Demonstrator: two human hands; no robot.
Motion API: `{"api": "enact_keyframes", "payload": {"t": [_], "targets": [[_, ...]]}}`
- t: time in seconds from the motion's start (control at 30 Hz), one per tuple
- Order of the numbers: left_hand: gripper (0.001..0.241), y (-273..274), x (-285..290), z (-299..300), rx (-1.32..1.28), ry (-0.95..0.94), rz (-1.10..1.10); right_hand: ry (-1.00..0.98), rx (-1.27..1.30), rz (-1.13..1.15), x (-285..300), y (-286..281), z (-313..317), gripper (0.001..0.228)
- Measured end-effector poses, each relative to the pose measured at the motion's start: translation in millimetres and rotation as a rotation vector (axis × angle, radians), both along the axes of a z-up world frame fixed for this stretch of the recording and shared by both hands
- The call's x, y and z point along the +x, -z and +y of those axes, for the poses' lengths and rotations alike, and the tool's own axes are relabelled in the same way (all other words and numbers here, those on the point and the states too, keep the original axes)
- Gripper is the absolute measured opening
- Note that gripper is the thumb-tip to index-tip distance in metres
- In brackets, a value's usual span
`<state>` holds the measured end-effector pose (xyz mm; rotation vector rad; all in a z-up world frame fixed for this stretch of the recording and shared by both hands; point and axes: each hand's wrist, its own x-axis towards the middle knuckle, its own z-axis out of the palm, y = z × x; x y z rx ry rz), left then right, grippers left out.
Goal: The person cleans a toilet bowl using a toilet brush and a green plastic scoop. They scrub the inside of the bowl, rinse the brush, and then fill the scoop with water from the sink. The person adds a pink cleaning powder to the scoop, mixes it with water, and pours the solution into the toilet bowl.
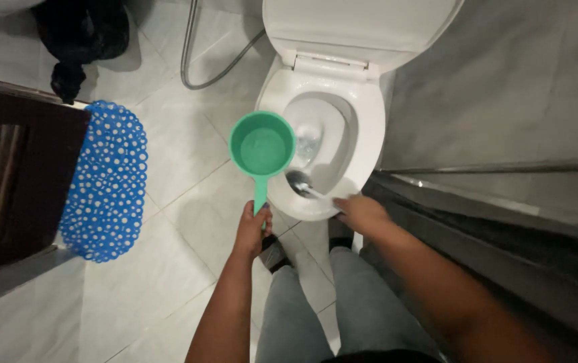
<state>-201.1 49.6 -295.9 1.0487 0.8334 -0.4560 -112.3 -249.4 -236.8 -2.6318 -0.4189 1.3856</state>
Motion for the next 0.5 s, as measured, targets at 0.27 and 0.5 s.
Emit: {"api": "enact_keyframes", "payload": {"t": [0.27,0.5], "targets": [[0.019,-13,17,-10,-0.073,-0.012,-0.012,0.135,0.050,-0.279,87,50,35,0.039],[0.022,9,34,-13,-0.001,0.064,-0.098,-0.139,-0.068,0.018,22,15,23,0.053]]}}
